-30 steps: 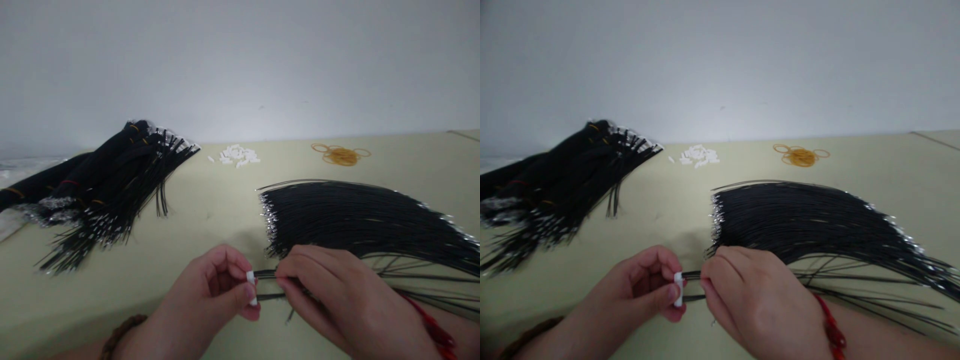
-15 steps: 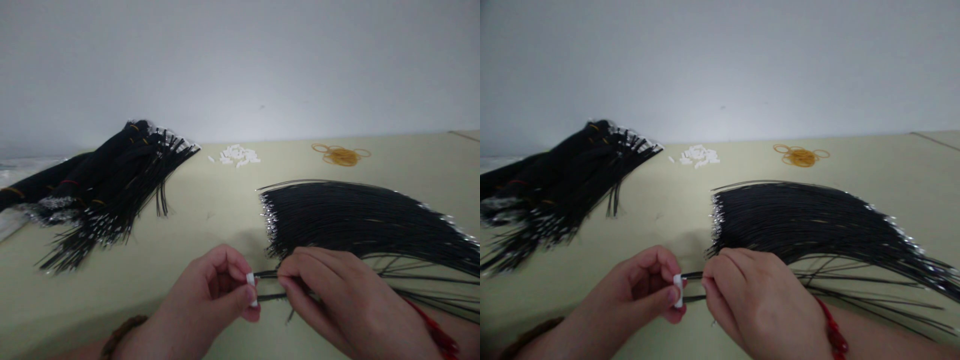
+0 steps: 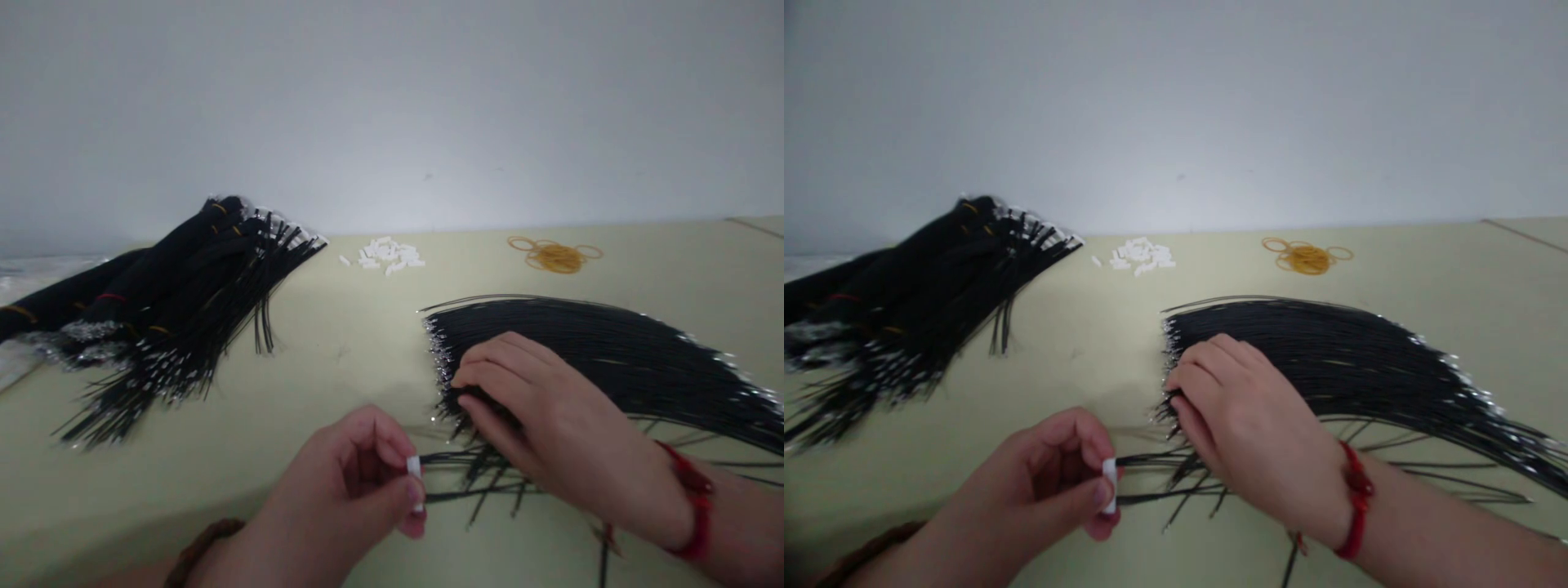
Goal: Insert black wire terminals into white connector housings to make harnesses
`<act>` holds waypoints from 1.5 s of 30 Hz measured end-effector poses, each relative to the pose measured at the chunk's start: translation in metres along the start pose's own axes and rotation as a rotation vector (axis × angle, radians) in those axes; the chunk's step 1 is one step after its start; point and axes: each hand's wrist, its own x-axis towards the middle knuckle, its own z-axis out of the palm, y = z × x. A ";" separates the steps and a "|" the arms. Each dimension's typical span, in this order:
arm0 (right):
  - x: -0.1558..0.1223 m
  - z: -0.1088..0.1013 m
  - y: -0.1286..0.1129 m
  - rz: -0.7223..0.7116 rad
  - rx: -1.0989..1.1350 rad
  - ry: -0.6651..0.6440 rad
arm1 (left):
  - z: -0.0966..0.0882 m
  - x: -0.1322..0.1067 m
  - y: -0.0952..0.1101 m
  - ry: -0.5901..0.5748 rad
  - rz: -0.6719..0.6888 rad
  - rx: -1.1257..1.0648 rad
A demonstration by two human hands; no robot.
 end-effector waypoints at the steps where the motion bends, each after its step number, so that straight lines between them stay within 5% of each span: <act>1: 0.002 0.001 0.007 -0.001 -0.051 -0.034 | 0.000 0.000 0.000 0.006 -0.002 0.001; 20: 0.002 0.004 0.026 -0.184 -0.168 -0.100 | 0.001 0.001 0.002 0.029 -0.024 -0.028; 26: -0.003 -0.002 0.000 -0.173 -0.001 0.064 | 0.000 0.002 0.002 0.061 -0.031 -0.035; 31: -0.007 -0.001 -0.024 -0.126 0.061 0.022 | 0.001 0.002 0.004 0.045 -0.029 -0.034; 45: -0.011 -0.002 -0.037 -0.047 0.132 0.059 | 0.002 0.001 -0.002 -0.003 0.001 -0.038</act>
